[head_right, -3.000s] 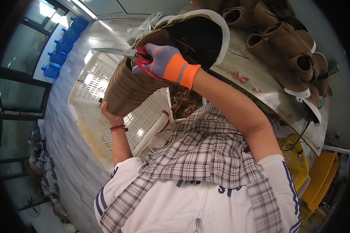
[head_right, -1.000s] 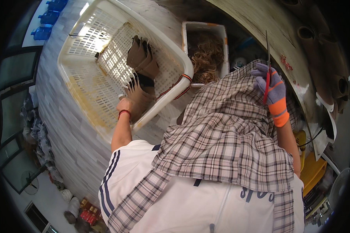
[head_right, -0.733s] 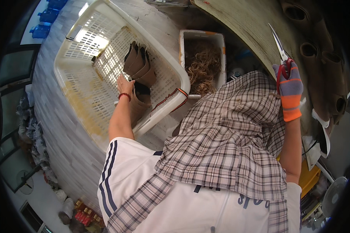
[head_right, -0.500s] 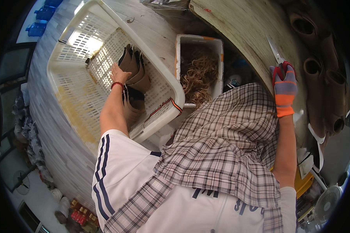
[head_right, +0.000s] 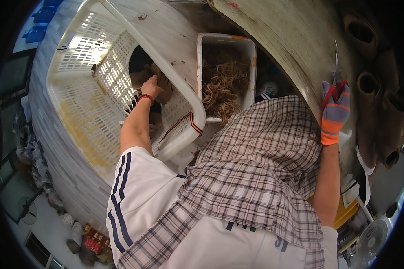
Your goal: The person uses shears to trim excess material from the edges of brown shoe uppers. They hold each upper with one hand and cut along the perimeter with the other, then place the trimmed pieces into a white basket. The process is repeated for multiple uppers.
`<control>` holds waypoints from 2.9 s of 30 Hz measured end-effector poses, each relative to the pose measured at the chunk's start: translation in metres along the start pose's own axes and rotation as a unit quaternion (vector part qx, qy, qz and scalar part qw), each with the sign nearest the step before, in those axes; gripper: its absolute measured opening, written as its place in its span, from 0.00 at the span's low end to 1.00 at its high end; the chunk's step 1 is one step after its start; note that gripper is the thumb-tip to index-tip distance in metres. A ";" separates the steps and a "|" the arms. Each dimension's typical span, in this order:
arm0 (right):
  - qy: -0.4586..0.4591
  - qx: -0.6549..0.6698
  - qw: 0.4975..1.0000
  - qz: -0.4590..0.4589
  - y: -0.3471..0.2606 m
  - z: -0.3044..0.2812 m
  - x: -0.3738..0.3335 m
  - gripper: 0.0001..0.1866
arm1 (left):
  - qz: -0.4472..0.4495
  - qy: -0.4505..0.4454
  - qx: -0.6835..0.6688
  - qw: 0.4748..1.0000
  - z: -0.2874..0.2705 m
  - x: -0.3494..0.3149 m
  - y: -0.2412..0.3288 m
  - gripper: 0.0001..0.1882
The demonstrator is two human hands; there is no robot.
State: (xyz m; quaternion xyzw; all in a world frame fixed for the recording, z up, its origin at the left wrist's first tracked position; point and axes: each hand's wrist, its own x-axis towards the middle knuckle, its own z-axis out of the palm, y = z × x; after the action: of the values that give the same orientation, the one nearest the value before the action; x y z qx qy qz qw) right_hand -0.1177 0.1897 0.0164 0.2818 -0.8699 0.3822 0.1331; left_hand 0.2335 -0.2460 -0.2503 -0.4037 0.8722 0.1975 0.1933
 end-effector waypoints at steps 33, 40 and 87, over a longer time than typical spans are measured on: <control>-0.059 0.037 0.997 0.019 0.022 0.001 0.006 0.19 | 0.153 -0.164 0.086 0.971 0.075 -0.062 0.005 0.16; -0.064 0.050 0.997 0.014 0.013 0.003 0.006 0.15 | -0.486 0.209 -0.481 0.699 0.022 -0.091 0.000 0.13; -0.042 -0.068 0.996 -0.030 0.007 0.004 0.010 0.19 | -0.206 0.270 -0.060 0.939 0.063 -0.107 0.012 0.23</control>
State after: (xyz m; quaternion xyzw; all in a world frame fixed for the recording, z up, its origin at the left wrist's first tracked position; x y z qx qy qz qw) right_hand -0.1302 0.1865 0.0139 0.3143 -0.8897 0.3060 0.1267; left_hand 0.2999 -0.1402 -0.2484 -0.6236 0.7758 0.0887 -0.0379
